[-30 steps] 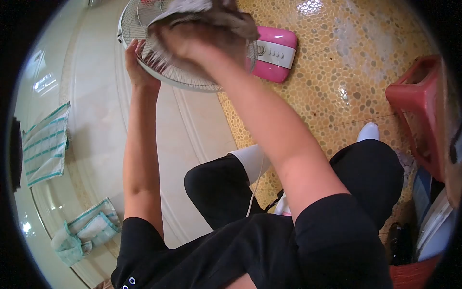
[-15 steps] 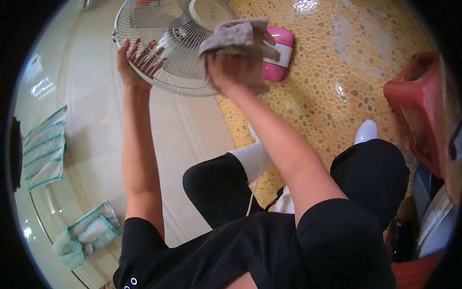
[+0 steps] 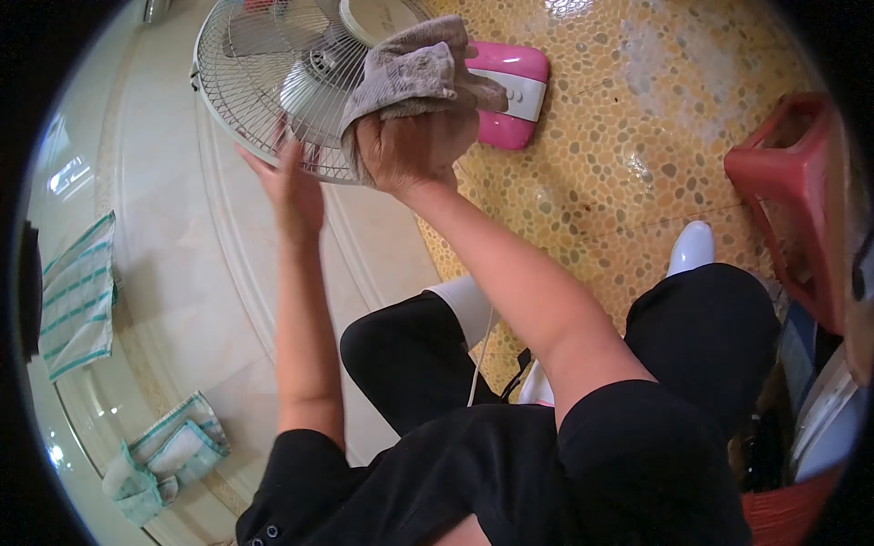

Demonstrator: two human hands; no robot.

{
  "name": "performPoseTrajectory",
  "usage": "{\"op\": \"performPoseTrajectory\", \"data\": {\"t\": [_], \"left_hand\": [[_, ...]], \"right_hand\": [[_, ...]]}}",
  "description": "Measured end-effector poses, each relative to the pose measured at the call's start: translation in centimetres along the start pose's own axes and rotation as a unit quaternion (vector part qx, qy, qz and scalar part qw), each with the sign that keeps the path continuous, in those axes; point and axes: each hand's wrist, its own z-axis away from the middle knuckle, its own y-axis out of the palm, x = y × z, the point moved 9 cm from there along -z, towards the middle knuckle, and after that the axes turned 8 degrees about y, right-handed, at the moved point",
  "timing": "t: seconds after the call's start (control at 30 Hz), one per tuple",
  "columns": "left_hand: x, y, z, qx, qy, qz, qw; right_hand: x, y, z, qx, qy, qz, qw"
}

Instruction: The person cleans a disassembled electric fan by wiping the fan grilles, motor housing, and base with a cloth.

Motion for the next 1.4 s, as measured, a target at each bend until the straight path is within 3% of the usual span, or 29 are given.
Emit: {"op": "performPoseTrajectory", "data": {"t": [0.07,0.13,0.27,0.3,0.33,0.4,0.6,0.7,0.8,0.87,0.93,1.0,1.03,1.07,1.1,1.17,1.27,1.4], "left_hand": [[3.5,0.0,3.8,-0.027,-0.021,-0.014,0.999],[7.6,0.0,5.6,-0.034,-0.045,0.095,0.994],[7.3,2.0,4.3,-0.043,0.040,0.068,0.996],[7.4,2.2,4.0,-0.081,0.036,0.062,0.994],[7.5,2.4,3.9,-0.089,0.029,0.064,0.993],[7.5,2.4,3.5,-0.103,0.019,0.066,0.992],[8.8,1.7,2.5,-0.108,0.034,-0.011,0.994],[8.3,1.7,2.7,-0.125,0.041,0.023,0.991],[9.1,0.5,2.4,-0.146,0.042,0.052,0.987],[7.9,0.1,1.8,-0.153,0.028,0.036,0.987],[7.1,-0.9,2.0,-0.165,0.012,0.025,0.986],[6.5,-1.8,2.0,-0.176,-0.004,0.027,0.984],[6.2,-2.4,2.5,-0.188,-0.009,0.034,0.982],[6.1,-3.3,3.4,-0.198,-0.016,0.042,0.979],[6.1,-3.9,4.4,-0.206,-0.024,0.052,0.977],[5.7,-4.5,6.9,-0.188,-0.020,0.054,0.980],[4.4,-4.2,11.6,-0.174,-0.019,0.036,0.984],[3.6,-4.2,18.2,-0.167,-0.037,0.004,0.985]], "right_hand": [[-0.8,0.3,-0.4,0.001,0.031,0.038,0.999],[-1.3,0.4,-0.7,0.012,0.063,0.071,0.995],[-1.7,3.8,-2.1,0.144,-0.085,0.142,0.976],[-2.7,4.8,-3.1,0.210,-0.003,0.149,0.966],[-3.2,5.0,-3.9,0.224,0.027,0.091,0.970],[-6.5,6.9,-5.5,0.240,0.197,0.000,0.950],[-12.7,13.9,-10.2,0.246,0.244,-0.048,0.937],[-16.8,14.9,-11.1,0.262,0.268,-0.113,0.920],[-18.3,13.5,-8.9,0.231,0.247,-0.146,0.930],[-13.5,8.8,-5.8,0.159,0.169,-0.129,0.964],[-11.9,9.1,-3.0,0.216,0.134,-0.113,0.961],[-9.7,7.8,-1.0,0.169,0.155,-0.168,0.959],[-8.9,7.7,0.3,0.188,0.148,-0.125,0.963],[-8.5,7.8,1.6,0.205,0.139,-0.080,0.965],[-7.5,7.6,3.2,0.174,0.048,-0.019,0.983],[-4.2,3.7,4.5,0.176,0.066,-0.049,0.981],[-5.2,1.6,8.8,0.140,0.022,-0.042,0.989],[-6.0,-1.3,11.4,0.207,0.007,-0.102,0.973]]}}
